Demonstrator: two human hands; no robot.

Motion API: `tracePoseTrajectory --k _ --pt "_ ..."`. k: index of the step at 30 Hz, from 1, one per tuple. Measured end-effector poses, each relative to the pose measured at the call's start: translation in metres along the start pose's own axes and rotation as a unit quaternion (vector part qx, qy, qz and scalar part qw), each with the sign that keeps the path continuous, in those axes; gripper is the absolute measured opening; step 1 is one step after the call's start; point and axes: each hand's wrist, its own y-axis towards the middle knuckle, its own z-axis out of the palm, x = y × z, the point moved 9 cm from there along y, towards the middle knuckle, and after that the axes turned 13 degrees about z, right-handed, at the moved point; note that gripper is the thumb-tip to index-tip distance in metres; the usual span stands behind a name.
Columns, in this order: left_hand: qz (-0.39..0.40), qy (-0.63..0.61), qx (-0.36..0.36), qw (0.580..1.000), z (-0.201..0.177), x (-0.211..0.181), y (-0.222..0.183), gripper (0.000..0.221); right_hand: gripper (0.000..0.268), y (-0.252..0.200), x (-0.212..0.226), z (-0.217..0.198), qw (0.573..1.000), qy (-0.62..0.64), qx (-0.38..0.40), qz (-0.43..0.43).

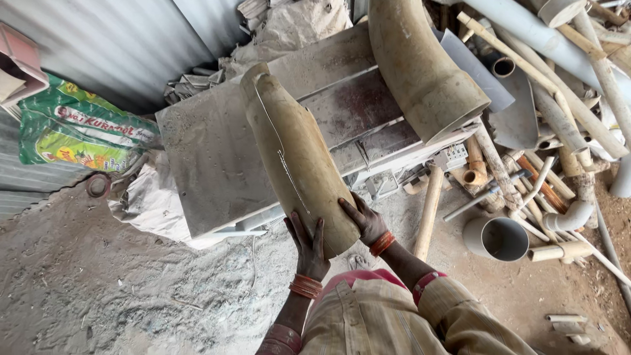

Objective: The person uses a table-mounted saw to cut large diameter PVC pipe sections lengthwise and into smaller segments, handling the pipe pieces by hand to align them with the blade.

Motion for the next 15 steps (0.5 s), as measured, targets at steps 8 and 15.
tracePoseTrajectory --k 8,15 --pt "-0.021 -0.013 0.047 0.999 -0.004 0.013 0.002 0.123 0.073 0.002 -0.001 0.014 0.999 -0.015 0.028 0.004" --pt "-0.014 0.001 0.042 0.999 -0.002 0.022 0.001 0.122 0.071 0.007 -0.005 0.023 0.998 -0.034 0.041 0.015"
